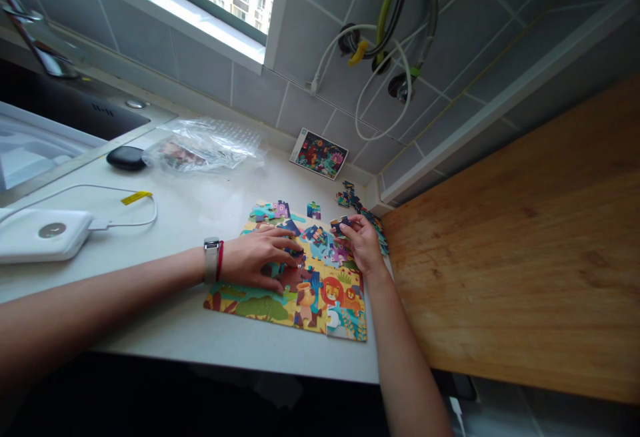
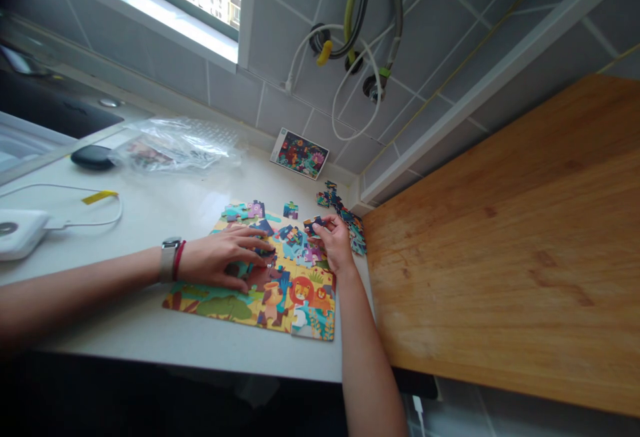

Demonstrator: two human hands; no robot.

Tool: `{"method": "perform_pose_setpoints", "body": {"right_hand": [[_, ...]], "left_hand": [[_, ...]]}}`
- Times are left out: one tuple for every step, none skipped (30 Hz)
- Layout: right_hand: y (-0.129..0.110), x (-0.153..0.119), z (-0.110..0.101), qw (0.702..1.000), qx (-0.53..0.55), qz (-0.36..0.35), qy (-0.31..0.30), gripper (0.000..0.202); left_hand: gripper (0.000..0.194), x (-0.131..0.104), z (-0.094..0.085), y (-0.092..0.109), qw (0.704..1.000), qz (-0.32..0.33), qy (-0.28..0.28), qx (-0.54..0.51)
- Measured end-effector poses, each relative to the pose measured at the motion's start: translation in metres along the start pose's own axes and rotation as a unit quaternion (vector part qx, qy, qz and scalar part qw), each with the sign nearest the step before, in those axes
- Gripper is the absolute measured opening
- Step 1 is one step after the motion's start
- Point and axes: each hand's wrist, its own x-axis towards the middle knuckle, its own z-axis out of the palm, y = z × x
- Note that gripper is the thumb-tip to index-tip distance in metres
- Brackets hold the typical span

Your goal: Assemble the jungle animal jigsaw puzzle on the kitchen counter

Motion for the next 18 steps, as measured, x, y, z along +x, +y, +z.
{"method": "perform_pose_setpoints", "body": {"right_hand": [[0.000, -0.001, 0.001, 1.000, -0.005, 0.004, -0.009, 0.059], [0.000, -0.002, 0.002, 1.000, -0.013, 0.005, -0.017, 0.059], [-0.001, -0.003, 0.003, 0.999, -0.023, 0.001, -0.021, 0.058], [-0.001, -0.004, 0.004, 0.999, -0.036, -0.008, -0.025, 0.057], [-0.001, -0.005, 0.004, 0.998, -0.049, -0.018, -0.030, 0.055], [-0.001, -0.007, 0.005, 0.997, -0.064, -0.026, -0.040, 0.053], [-0.001, -0.008, 0.006, 0.995, -0.079, -0.026, -0.056, 0.052], [-0.001, -0.010, 0.006, 0.992, -0.097, -0.018, -0.080, 0.051], [-0.002, -0.012, 0.007, 0.988, -0.114, -0.006, -0.108, 0.051], [-0.002, -0.013, 0.008, 0.982, -0.131, 0.006, -0.137, 0.051], [-0.002, -0.015, 0.009, 0.975, -0.148, 0.015, -0.162, 0.050], [-0.002, -0.017, 0.010, 0.969, -0.165, 0.020, -0.182, 0.050], [-0.001, -0.018, 0.012, 0.964, -0.178, 0.021, -0.197, 0.050], [-0.001, -0.019, 0.013, 0.960, -0.189, 0.021, -0.206, 0.051], [-0.001, -0.020, 0.015, 0.957, -0.197, 0.020, -0.212, 0.051], [0.000, -0.021, 0.016, 0.955, -0.203, 0.020, -0.215, 0.051], [0.001, -0.021, 0.018, 0.954, -0.206, 0.019, -0.215, 0.052], [0.001, -0.022, 0.019, 0.954, -0.207, 0.017, -0.216, 0.053]], "left_hand": [[0.050, 0.000, 0.000, 0.000, 1.000, 0.000, 0.002, -0.003], [0.050, 0.000, 0.000, 0.000, 1.000, 0.000, 0.003, -0.005], [0.049, 0.000, 0.000, 0.001, 1.000, -0.001, 0.003, -0.007], [0.049, 0.000, -0.001, 0.001, 1.000, -0.002, 0.002, -0.008], [0.048, 0.000, -0.001, 0.001, 1.000, -0.003, 0.000, -0.008], [0.048, 0.000, -0.001, 0.001, 1.000, -0.003, -0.003, -0.006], [0.048, 0.001, -0.001, 0.001, 1.000, -0.002, -0.006, -0.004], [0.048, 0.001, -0.001, 0.001, 1.000, 0.000, -0.007, -0.001], [0.049, 0.001, -0.001, 0.000, 1.000, 0.001, -0.007, 0.000], [0.049, 0.000, 0.000, 0.000, 1.000, 0.003, -0.004, 0.000], [0.050, 0.000, 0.000, 0.000, 1.000, 0.005, 0.000, -0.001], [0.050, 0.000, 0.000, 0.000, 1.000, 0.006, 0.004, -0.003], [0.050, 0.000, 0.001, -0.001, 1.000, 0.007, 0.007, -0.003], [0.050, 0.000, 0.001, -0.001, 1.000, 0.007, 0.007, -0.003], [0.050, 0.000, 0.001, 0.000, 1.000, 0.006, 0.005, -0.002], [0.051, 0.000, 0.001, 0.000, 1.000, 0.004, 0.000, 0.000], [0.052, 0.000, 0.000, 0.000, 1.000, 0.001, -0.006, 0.003], [0.052, 0.000, 0.000, 0.001, 1.000, -0.002, -0.014, 0.006]]}}
